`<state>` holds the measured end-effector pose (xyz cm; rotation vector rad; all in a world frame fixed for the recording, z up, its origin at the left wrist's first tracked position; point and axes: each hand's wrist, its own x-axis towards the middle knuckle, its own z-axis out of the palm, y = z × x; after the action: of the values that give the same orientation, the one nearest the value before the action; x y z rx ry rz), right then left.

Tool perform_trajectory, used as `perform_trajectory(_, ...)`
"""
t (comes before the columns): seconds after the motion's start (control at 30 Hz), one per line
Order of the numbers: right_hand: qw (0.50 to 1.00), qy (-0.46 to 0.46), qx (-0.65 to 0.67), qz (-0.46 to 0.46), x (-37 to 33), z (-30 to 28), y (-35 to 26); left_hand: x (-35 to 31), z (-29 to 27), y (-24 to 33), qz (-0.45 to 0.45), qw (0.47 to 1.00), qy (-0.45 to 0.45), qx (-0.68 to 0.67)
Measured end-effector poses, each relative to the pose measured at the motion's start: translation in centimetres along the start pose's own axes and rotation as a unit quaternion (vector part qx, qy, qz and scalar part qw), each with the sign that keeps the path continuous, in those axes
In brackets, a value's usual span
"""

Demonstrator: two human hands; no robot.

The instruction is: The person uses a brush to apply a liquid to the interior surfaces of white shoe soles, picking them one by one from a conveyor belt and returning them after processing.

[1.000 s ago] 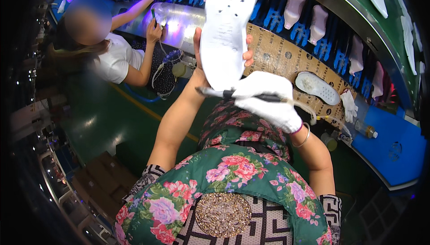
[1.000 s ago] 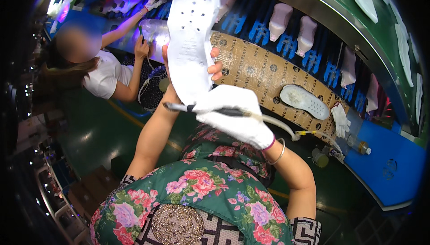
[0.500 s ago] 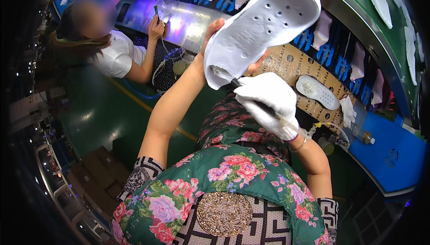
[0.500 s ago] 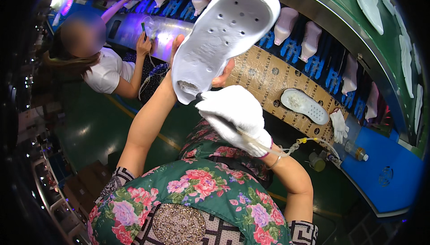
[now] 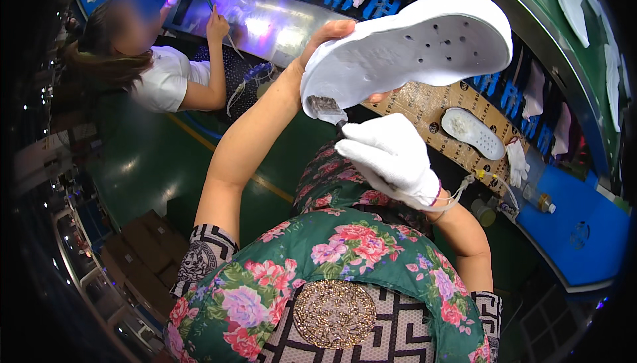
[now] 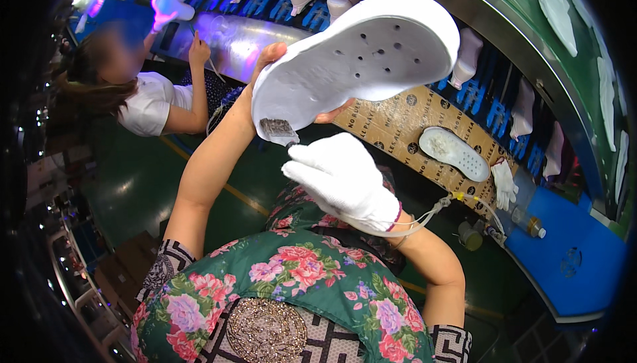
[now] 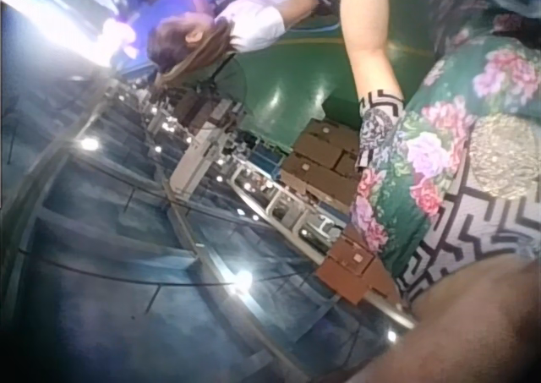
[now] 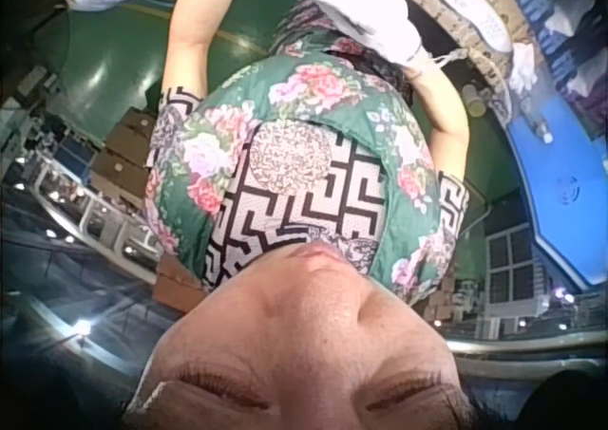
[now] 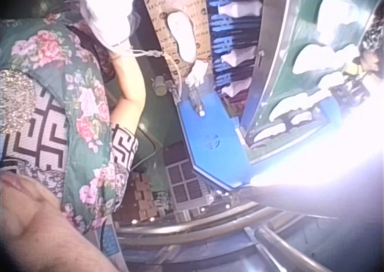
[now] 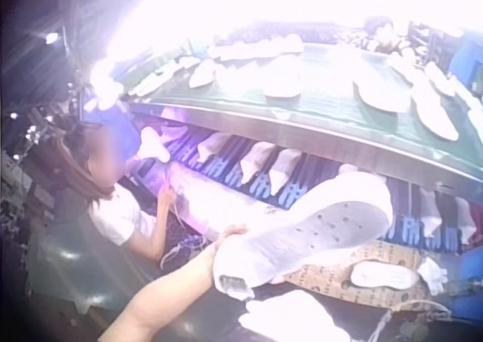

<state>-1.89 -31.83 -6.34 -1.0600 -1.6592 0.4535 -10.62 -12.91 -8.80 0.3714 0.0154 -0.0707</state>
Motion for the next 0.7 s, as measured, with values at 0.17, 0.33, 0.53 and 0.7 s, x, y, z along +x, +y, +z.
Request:
perform_trajectory(0.17, 0.995, 0.021, 0.075, 0.063, 0.2, 0.0, -0.7, -0.4, -0.3, 0.7, -0.012, 0.994, 0.031, 0.105)
perform_trajectory(0.33, 0.997, 0.046, -0.045, 0.05, 0.9, -0.5, -0.2, -0.5, -0.1, 0.3, -0.003, 0.998, 0.047, 0.037)
perform_trajectory(0.53, 0.981, 0.046, 0.138, 0.13, 0.6, -0.6, 0.0, -0.7, 0.5, 0.1, 0.039, 0.994, 0.084, -0.056)
perform_trajectory(0.7, 0.981, 0.018, 0.102, 0.164, 0.3, 0.1, 0.6, -1.2, -1.2, 0.6, 0.052, 0.995, 0.072, -0.046)
